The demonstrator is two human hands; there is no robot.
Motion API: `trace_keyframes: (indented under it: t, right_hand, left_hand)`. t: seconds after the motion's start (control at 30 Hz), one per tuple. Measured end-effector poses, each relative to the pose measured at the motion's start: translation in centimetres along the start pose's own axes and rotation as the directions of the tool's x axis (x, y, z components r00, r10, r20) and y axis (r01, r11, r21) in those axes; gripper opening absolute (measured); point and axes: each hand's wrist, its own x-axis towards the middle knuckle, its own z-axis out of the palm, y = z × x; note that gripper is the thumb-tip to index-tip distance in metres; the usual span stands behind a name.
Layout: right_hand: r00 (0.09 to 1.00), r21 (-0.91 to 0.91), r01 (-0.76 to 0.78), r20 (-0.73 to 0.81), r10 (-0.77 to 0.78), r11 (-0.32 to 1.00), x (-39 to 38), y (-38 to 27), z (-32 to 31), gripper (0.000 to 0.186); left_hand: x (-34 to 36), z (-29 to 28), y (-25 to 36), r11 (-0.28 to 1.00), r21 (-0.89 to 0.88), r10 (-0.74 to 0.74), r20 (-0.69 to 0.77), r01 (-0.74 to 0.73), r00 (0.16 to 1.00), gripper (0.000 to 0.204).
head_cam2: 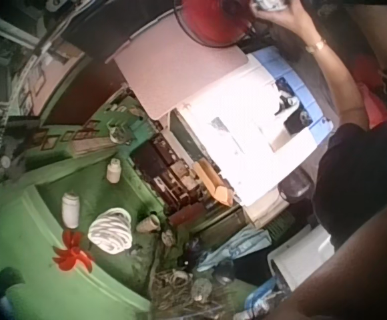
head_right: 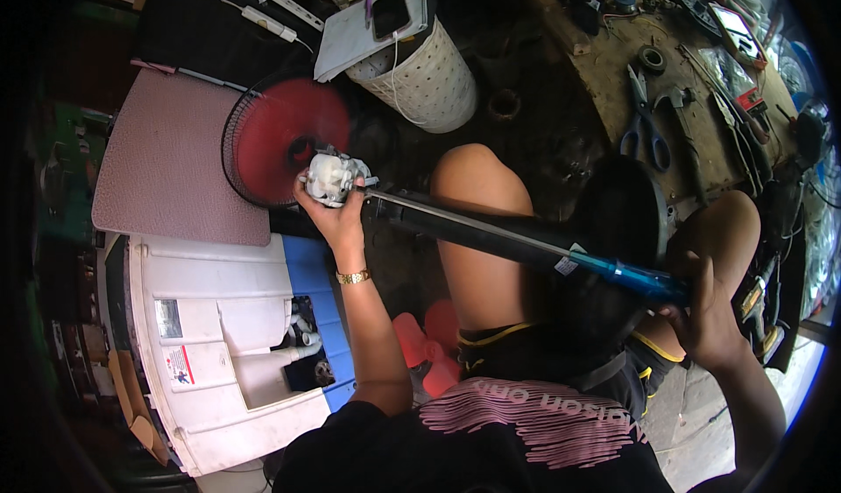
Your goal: The person repairs a fan motor by hand and using a screwdriver to remove screws from the internal components, while holding the black plastic motor housing and base.
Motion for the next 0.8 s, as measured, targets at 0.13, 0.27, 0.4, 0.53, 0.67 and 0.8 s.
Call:
trace_keyframes:
  t: [0.13,0.27,0.4,0.53,0.67,0.8]
  right_hand:
    - [0.979,-0.039,0.014,-0.205,-0.022,0.999,0.2,1.4,1.9,0.057]
    - [0.531,0.527,-0.832,0.669,0.52,0.171,3.8,-1.4,-2.7,0.041]
    - [0.608,0.695,-0.711,0.684,0.403,-0.106,4.4,-2.1,-3.7,0.015]
    - [0.774,0.824,-0.562,0.49,0.402,0.078,2.2,-2.6,-2.2,0.017]
    - [0.975,-0.093,0.004,-0.22,-0.025,0.996,-0.4,-0.2,1.3,0.064]
    - [0.901,-0.227,0.308,-0.243,-0.36,0.924,-0.8,0.9,2.3,0.062]
  left_hand:
    - [0.2,-0.1,-0.1,1.0,-0.018,-0.002,0.011,0.002,1.0,0.077]
    - [0.2,-0.2,0.6,0.998,0.069,0.002,-0.004,-0.002,1.0,0.078]
    - [0.3,-0.2,-0.4,0.999,-0.001,-0.039,-0.013,0.039,0.999,0.078]
    - [-0.5,-0.7,-1.4,0.995,-0.057,-0.08,-0.024,0.078,0.997,0.077]
    - [-0.2,0.0,-0.6,0.998,-0.029,-0.049,0.003,0.049,0.999,0.075]
    - [0.2,-0.3,-1.2,0.999,-0.002,-0.052,0.003,0.052,0.999,0.074]
